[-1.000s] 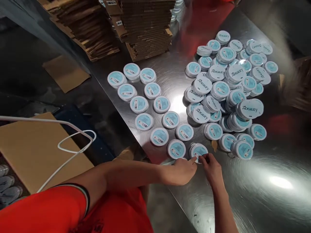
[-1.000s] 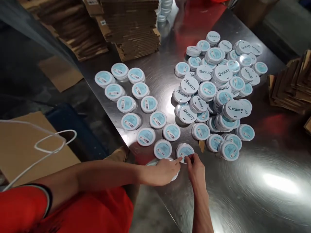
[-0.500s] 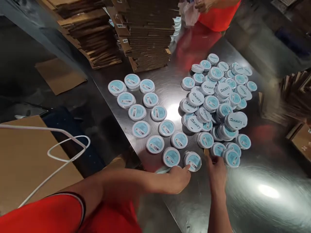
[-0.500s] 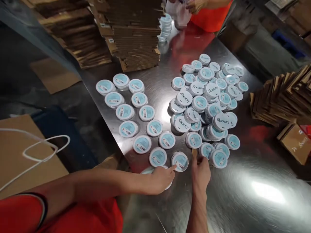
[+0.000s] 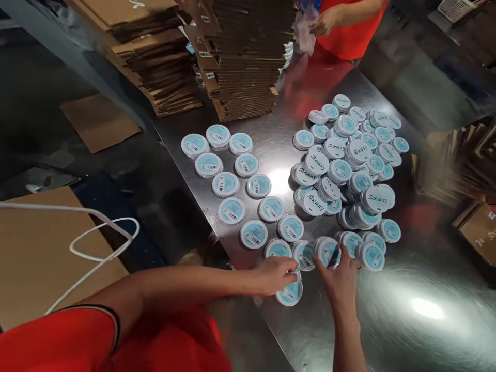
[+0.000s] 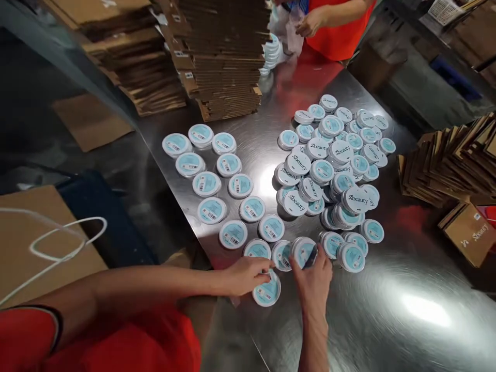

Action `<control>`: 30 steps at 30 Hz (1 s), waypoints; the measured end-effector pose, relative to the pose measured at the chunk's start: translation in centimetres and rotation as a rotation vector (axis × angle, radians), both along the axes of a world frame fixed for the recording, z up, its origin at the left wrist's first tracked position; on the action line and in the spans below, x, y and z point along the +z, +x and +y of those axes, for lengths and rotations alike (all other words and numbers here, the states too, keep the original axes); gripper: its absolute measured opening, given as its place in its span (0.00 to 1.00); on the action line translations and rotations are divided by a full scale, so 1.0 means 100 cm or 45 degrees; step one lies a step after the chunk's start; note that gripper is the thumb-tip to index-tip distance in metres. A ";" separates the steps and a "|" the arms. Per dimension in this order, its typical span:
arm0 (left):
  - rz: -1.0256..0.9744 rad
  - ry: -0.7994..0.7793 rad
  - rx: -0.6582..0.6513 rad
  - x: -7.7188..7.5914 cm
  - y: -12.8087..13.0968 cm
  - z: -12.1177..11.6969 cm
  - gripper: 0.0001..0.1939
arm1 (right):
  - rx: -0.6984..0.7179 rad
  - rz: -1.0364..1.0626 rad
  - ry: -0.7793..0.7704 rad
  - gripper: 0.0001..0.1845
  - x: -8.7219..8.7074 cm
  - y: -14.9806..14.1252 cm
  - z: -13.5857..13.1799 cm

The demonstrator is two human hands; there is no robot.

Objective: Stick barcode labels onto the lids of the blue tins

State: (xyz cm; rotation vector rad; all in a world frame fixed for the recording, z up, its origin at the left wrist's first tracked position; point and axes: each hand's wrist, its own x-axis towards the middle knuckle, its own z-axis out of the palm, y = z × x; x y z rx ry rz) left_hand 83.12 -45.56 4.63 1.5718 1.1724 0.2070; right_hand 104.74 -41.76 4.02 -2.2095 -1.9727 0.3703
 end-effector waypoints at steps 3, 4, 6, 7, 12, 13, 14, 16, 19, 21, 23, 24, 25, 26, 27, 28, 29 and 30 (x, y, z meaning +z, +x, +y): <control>-0.103 -0.312 0.184 0.004 -0.015 -0.007 0.09 | 0.044 0.144 -0.088 0.52 -0.004 -0.015 -0.029; -0.167 -0.426 0.251 0.004 -0.018 -0.009 0.09 | 0.042 0.162 -0.113 0.52 -0.006 -0.021 -0.033; -0.340 -0.643 0.428 0.003 -0.022 -0.014 0.09 | 0.021 0.169 -0.124 0.54 -0.003 -0.030 -0.038; -0.437 -0.733 0.519 0.003 -0.023 -0.016 0.11 | -0.004 0.185 -0.113 0.55 0.001 -0.034 -0.040; -0.717 -0.851 0.673 0.005 -0.026 -0.025 0.22 | -0.208 0.782 -0.379 0.39 0.037 -0.057 -0.066; -0.732 -0.870 0.666 0.007 -0.027 -0.027 0.23 | -0.244 0.904 -0.458 0.33 0.042 -0.062 -0.072; -0.740 -0.892 0.651 0.008 -0.028 -0.029 0.24 | -0.281 0.986 -0.502 0.29 0.046 -0.067 -0.078; -0.748 -0.931 0.607 0.013 -0.031 -0.030 0.25 | -0.362 1.049 -0.485 0.26 0.048 -0.075 -0.086; -0.694 -0.905 0.532 0.020 -0.033 -0.029 0.32 | -0.416 1.037 -0.394 0.24 0.045 -0.078 -0.093; -0.598 -0.816 0.537 0.023 -0.029 -0.027 0.31 | -0.401 1.002 -0.368 0.24 0.044 -0.078 -0.096; -0.474 -0.690 0.602 0.021 -0.023 -0.026 0.17 | -0.376 0.944 -0.342 0.24 0.044 -0.078 -0.099; -0.420 -0.632 0.636 0.020 -0.019 -0.025 0.10 | -0.361 0.907 -0.324 0.24 0.045 -0.078 -0.101; -0.375 -0.583 0.658 0.018 -0.016 -0.025 0.06 | -0.348 0.868 -0.299 0.24 0.045 -0.079 -0.103; -0.338 -0.541 0.657 0.015 -0.013 -0.025 0.05 | -0.339 0.829 -0.272 0.24 0.046 -0.080 -0.105; -0.313 -0.511 0.643 0.013 -0.011 -0.025 0.07 | -0.335 0.792 -0.245 0.25 0.047 -0.081 -0.107; -0.293 -0.496 0.625 0.012 -0.010 -0.026 0.09 | -0.337 0.763 -0.222 0.26 0.047 -0.082 -0.110; -0.272 -0.494 0.611 0.010 -0.010 -0.026 0.10 | -0.347 0.742 -0.207 0.26 0.048 -0.082 -0.111; -0.256 -0.502 0.600 0.009 -0.010 -0.027 0.12 | -0.359 0.730 -0.203 0.27 0.048 -0.082 -0.112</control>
